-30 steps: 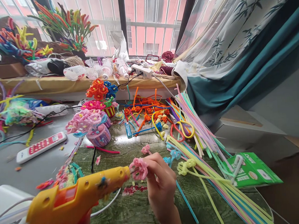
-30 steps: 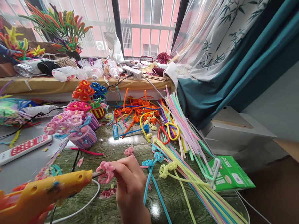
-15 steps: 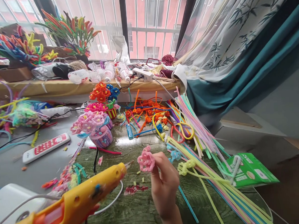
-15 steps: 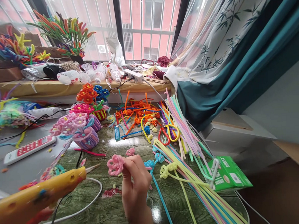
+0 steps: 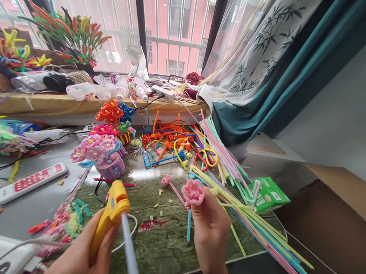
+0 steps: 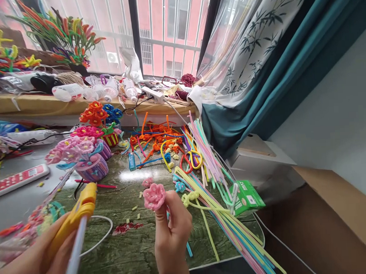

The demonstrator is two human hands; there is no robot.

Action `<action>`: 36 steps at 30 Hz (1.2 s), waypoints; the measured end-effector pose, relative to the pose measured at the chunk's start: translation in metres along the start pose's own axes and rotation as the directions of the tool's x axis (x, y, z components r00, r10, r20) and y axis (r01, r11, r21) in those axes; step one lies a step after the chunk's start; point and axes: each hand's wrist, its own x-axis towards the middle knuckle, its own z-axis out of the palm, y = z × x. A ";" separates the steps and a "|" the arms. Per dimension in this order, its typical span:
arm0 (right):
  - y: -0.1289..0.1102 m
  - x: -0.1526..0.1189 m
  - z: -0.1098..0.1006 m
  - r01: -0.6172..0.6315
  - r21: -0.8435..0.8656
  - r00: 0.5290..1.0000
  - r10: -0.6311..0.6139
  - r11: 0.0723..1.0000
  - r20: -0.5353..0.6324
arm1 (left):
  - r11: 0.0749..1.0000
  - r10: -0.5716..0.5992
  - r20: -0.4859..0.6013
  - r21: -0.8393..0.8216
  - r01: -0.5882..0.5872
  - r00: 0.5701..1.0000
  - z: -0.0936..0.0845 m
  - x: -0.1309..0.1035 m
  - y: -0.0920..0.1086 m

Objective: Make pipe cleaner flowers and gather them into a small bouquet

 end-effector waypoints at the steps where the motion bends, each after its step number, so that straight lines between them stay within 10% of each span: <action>1: 0.000 -0.001 -0.002 -0.006 0.001 1.000 0.006 1.000 -0.006 | 0.998 0.048 -0.012 0.050 -0.047 0.999 0.002 -0.003 0.004; 6: 0.002 -0.007 -0.006 -0.043 0.013 0.999 0.043 0.999 -0.016 | 0.921 0.310 -0.072 0.269 -0.281 0.948 0.011 -0.013 0.016; 24: 0.022 -0.005 0.004 -0.207 -0.004 0.978 0.207 0.978 -0.014 | 0.893 0.260 0.189 0.327 -0.311 0.947 0.009 -0.010 0.034; 30: 0.031 -0.007 0.008 -0.260 0.043 0.966 0.259 0.965 0.021 | 0.910 0.347 0.079 0.211 -0.356 0.935 -0.007 0.013 0.057; 36: 0.031 -0.007 0.011 -0.290 0.096 0.957 0.286 0.952 0.054 | 0.885 0.315 0.402 0.204 -0.419 0.860 0.011 0.041 0.097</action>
